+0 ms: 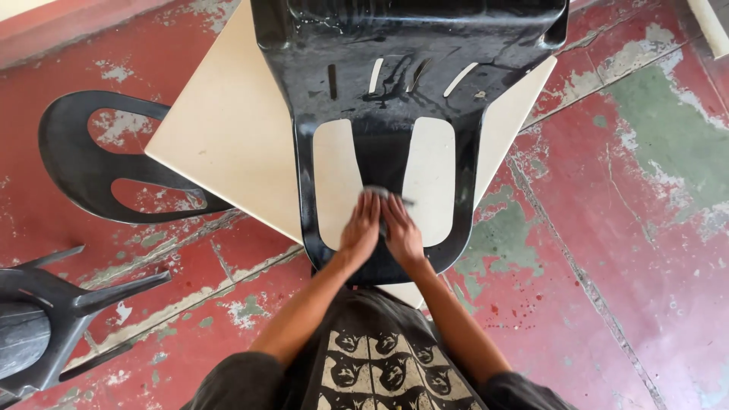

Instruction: Wiping and cleaning a black plastic chair using a damp cloth and a bucket of water.

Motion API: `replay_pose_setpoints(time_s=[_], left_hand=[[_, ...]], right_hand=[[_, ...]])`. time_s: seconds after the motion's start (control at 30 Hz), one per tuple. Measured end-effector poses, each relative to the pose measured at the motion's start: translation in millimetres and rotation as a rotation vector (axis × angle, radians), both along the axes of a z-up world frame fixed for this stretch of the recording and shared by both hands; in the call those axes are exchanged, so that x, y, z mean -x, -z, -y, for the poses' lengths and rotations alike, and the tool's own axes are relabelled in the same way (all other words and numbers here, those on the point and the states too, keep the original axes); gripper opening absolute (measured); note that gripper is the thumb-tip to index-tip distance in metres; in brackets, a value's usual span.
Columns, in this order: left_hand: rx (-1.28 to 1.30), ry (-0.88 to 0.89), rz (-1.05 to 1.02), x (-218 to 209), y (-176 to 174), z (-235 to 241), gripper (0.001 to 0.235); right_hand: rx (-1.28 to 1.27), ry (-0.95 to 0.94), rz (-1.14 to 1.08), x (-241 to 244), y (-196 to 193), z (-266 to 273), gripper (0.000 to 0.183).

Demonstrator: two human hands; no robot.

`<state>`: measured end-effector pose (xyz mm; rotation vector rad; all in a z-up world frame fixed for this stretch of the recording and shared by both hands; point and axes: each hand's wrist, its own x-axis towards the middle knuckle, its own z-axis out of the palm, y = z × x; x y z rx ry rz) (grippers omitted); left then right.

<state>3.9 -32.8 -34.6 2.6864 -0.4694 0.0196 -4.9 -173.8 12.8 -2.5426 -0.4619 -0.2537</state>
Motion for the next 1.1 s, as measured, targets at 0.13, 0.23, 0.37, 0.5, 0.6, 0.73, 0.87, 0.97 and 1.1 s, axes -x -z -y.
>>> replay_pose_setpoints(time_s=[0.13, 0.23, 0.37, 0.5, 0.6, 0.73, 0.87, 0.97, 1.1], left_hand=[[0.019, 0.062, 0.022, 45, -2, 5, 0.059], [0.048, 0.103, 0.032, 26, 4, 7, 0.059], [0.081, 0.008, 0.015, -58, -4, 6, 0.057], [0.052, -0.041, 0.007, -100, -16, 0, 0.057], [0.051, -0.052, 0.019, -84, -9, 3, 0.057], [0.011, -0.036, 0.029, 8, 5, 3, 0.058], [0.014, 0.008, 0.05, 82, 3, 2, 0.058], [0.054, 0.0, 0.076, 91, 3, 9, 0.055], [0.013, -0.066, 0.138, 46, 4, 13, 0.053]], right_hand=[[0.028, -0.009, 0.024, 52, 13, 17, 0.062], [0.07, -0.051, -0.001, 29, 16, 24, 0.062], [0.162, -0.105, 0.014, -59, 20, 23, 0.066], [0.134, -0.059, -0.022, -100, 8, 10, 0.066], [0.075, -0.031, -0.019, -81, 7, 6, 0.062], [0.001, -0.044, -0.019, 7, 4, 11, 0.06], [0.015, -0.164, 0.044, 70, 20, 36, 0.057], [0.041, -0.217, 0.043, 75, 22, 46, 0.055], [0.052, -0.201, -0.065, 29, 17, 38, 0.056]])
